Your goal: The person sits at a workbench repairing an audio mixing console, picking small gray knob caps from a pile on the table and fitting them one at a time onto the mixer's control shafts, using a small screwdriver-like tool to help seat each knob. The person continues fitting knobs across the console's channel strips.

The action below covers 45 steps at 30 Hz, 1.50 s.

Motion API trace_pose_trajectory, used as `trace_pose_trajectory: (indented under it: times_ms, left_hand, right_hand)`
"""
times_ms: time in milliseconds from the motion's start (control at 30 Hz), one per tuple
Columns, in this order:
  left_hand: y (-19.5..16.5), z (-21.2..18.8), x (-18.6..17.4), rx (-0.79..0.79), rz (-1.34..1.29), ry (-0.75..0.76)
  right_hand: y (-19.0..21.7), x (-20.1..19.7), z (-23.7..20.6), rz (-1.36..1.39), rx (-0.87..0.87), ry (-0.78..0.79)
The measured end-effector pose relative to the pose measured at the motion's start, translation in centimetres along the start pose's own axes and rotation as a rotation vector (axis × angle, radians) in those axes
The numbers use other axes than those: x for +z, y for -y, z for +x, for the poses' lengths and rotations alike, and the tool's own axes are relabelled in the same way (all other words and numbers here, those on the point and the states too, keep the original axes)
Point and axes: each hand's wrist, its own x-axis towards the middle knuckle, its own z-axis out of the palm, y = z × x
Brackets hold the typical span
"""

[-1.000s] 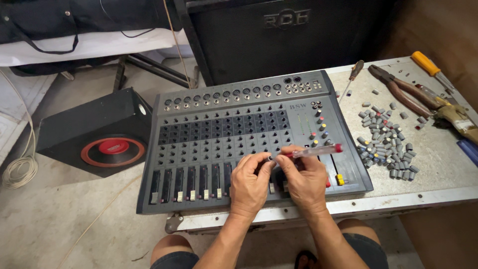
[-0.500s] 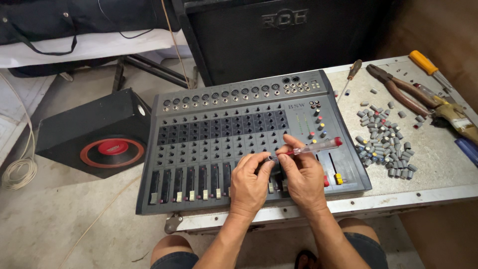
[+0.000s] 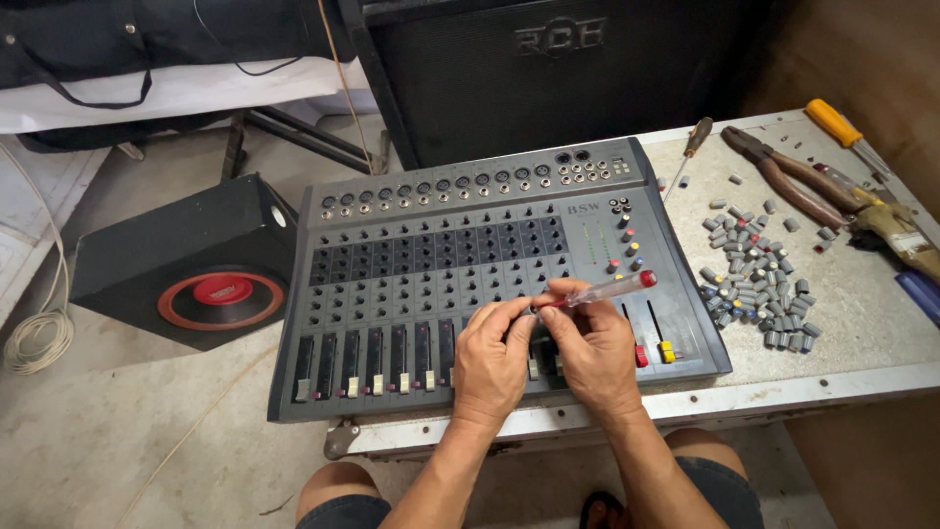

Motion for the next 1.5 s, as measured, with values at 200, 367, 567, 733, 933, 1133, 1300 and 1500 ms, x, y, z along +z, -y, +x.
trace_pose_trajectory:
  times_ms: [200,367,567,733,933,1133,1300,1500]
  left_hand:
    - [-0.29,0.00,-0.04,-0.090,-0.035,0.012]
    - [-0.14,-0.03,0.02,-0.029,-0.028,0.013]
    - [0.16,-0.12,0.18,-0.011,-0.009,0.002]
    - [0.12,-0.11,0.19,-0.014,-0.008,0.015]
    - [-0.03,-0.01,0.18,-0.016,0.005,0.038]
    - [-0.02,-0.07,0.20,0.002,0.007,0.032]
    - [-0.07,0.00,0.19,-0.014,0.002,0.036]
    - [-0.29,0.13,0.01,0.027,-0.016,0.028]
  right_hand:
    - [-0.34,0.11,-0.01,0.040,0.012,-0.067]
    - [-0.62,0.03,0.09,0.023,0.008,-0.072]
    - [-0.14,0.05,-0.12,0.032,-0.006,-0.095]
    - [-0.07,0.11,-0.21,0.106,-0.020,-0.096]
    - [-0.42,0.11,-0.31,0.131,-0.039,-0.119]
    - [-0.77,0.23,-0.30,0.113,-0.063,-0.166]
    - [-0.82,0.32,-0.29,0.146,-0.072,-0.161]
    - [-0.80,0.23,-0.24,0.103,-0.036,-0.130]
